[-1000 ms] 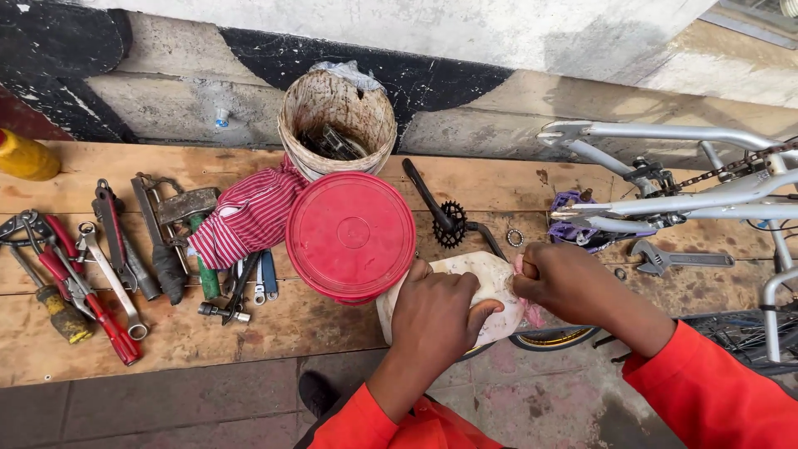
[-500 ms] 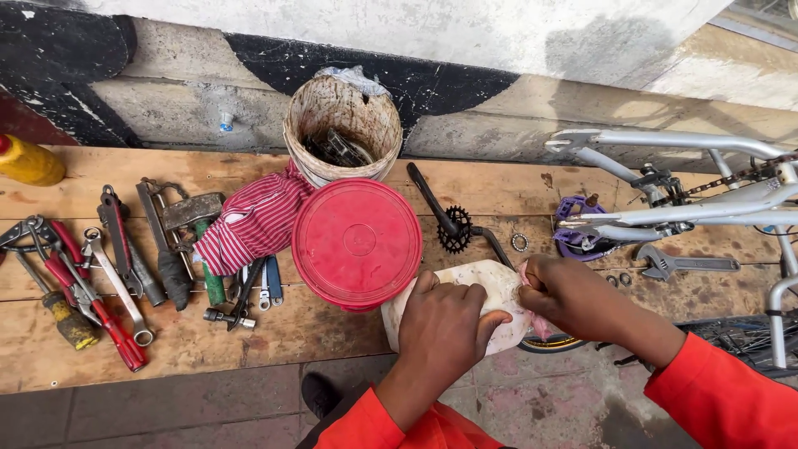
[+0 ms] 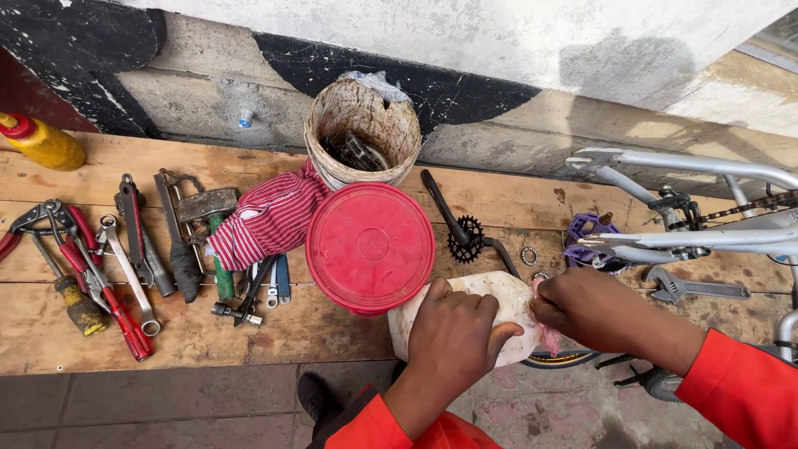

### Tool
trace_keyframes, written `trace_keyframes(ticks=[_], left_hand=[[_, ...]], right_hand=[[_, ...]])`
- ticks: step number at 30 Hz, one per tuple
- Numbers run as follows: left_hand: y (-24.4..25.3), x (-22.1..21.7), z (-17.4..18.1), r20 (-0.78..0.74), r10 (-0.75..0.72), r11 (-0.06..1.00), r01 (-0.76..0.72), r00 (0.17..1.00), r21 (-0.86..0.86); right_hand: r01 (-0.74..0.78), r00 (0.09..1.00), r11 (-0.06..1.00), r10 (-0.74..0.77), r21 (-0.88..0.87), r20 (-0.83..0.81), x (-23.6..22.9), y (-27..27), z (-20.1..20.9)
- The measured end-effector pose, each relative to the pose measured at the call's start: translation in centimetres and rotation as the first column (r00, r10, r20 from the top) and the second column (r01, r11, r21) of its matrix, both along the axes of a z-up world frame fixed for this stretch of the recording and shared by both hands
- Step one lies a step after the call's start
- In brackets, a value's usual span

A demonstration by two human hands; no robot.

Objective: Cutting the top off a plastic container using a small knife on a workbench in a repair shop.

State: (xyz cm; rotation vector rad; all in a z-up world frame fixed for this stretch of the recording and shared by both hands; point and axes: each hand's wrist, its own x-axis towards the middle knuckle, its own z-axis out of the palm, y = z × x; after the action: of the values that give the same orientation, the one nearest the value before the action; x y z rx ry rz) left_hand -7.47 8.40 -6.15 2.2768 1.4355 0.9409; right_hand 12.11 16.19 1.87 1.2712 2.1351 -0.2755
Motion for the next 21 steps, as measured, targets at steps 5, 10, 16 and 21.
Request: trace_keyframes(ticks=[5,10,16,21], left_hand=[[-0.3,0.0,0.1,-0.018,0.004,1.000,-0.003,1.000,0.009],[-0.3,0.0,0.1,-0.036,0.010,1.000,-0.010,0.999,0.003],[-0.2,0.1,0.0,-0.023,0.019,1.000,-0.019,1.000,0.002],[-0.1,-0.1,0.1,-0.015,0.016,1.000,-0.016,1.000,0.006]], right_hand=[[0.009,0.973,0.998,0.007,0.068,-0.231,1.1,-1.0,-0.9],[0.058,0.972,0.992,-0.031,0.111,-0.232,0.6,-1.8,-0.9],[0.117,0.962,0.987,-0.086,0.107,-0.258,0.2,-2.1,-0.6],[0.067,0.973,0.990,-0.036,0.128,-0.229,0.1,-2.1,-0.7]])
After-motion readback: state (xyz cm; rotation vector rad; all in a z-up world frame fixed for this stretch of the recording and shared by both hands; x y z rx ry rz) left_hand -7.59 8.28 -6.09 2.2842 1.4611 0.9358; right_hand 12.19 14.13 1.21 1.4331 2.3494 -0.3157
